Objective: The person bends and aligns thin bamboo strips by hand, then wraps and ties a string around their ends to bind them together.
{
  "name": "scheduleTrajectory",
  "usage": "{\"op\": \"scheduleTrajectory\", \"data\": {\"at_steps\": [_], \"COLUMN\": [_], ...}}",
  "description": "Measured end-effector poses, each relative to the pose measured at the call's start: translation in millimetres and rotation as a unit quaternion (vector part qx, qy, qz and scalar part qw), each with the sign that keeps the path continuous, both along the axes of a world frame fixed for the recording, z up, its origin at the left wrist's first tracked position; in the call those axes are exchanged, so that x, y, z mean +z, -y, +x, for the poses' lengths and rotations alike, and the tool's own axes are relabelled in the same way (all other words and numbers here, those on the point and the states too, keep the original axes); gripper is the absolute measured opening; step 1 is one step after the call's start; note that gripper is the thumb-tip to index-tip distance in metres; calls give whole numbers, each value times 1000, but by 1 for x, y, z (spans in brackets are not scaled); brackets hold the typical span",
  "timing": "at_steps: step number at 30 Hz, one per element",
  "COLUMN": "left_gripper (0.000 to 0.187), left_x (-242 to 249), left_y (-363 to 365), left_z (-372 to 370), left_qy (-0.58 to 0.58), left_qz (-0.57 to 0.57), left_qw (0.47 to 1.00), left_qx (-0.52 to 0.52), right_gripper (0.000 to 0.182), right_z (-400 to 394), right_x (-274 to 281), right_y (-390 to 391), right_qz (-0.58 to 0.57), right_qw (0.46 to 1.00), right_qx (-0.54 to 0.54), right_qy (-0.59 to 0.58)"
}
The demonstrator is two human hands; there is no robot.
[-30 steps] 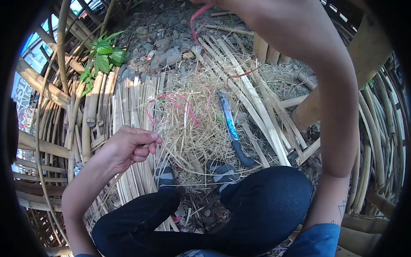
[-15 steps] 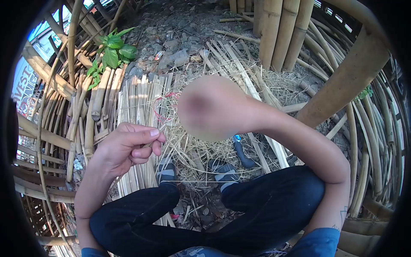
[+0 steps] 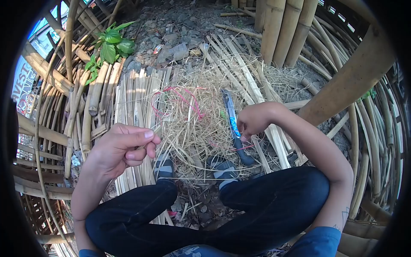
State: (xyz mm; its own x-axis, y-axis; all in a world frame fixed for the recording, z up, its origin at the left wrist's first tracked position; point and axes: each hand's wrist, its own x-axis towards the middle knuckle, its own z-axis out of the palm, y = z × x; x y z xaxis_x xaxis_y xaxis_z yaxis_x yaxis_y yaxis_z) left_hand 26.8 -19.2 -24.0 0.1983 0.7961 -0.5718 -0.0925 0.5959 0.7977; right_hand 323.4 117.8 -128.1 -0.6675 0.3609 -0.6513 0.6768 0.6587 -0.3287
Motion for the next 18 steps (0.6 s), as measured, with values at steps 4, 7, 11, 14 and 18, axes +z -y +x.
{"op": "scheduleTrajectory", "data": {"at_steps": [4, 7, 11, 14, 18], "left_gripper": [20, 20, 21, 21, 21], "left_x": [-1, -4, -6, -7, -9], "left_y": [-5, -8, -15, -17, -19], "left_z": [0, 1, 3, 5, 4], "left_qy": [-4, -1, -13, -19, -21], "left_qz": [1, -5, -17, -31, -47], "left_qw": [1000, 1000, 1000, 999, 998], "left_qx": [5, 10, 18, 21, 34], "right_gripper": [25, 21, 21, 20, 22], "right_z": [13, 4, -34, -61, -75], "right_x": [-31, -73, -127, -159, -172], "right_y": [-25, -34, -29, -30, -38], "right_qz": [89, 98, 122, 191, 202], "right_qw": [968, 926, 915, 919, 929], "right_qx": [-161, -259, -272, -258, -248], "right_qy": [-170, -255, -273, -229, -184]}}
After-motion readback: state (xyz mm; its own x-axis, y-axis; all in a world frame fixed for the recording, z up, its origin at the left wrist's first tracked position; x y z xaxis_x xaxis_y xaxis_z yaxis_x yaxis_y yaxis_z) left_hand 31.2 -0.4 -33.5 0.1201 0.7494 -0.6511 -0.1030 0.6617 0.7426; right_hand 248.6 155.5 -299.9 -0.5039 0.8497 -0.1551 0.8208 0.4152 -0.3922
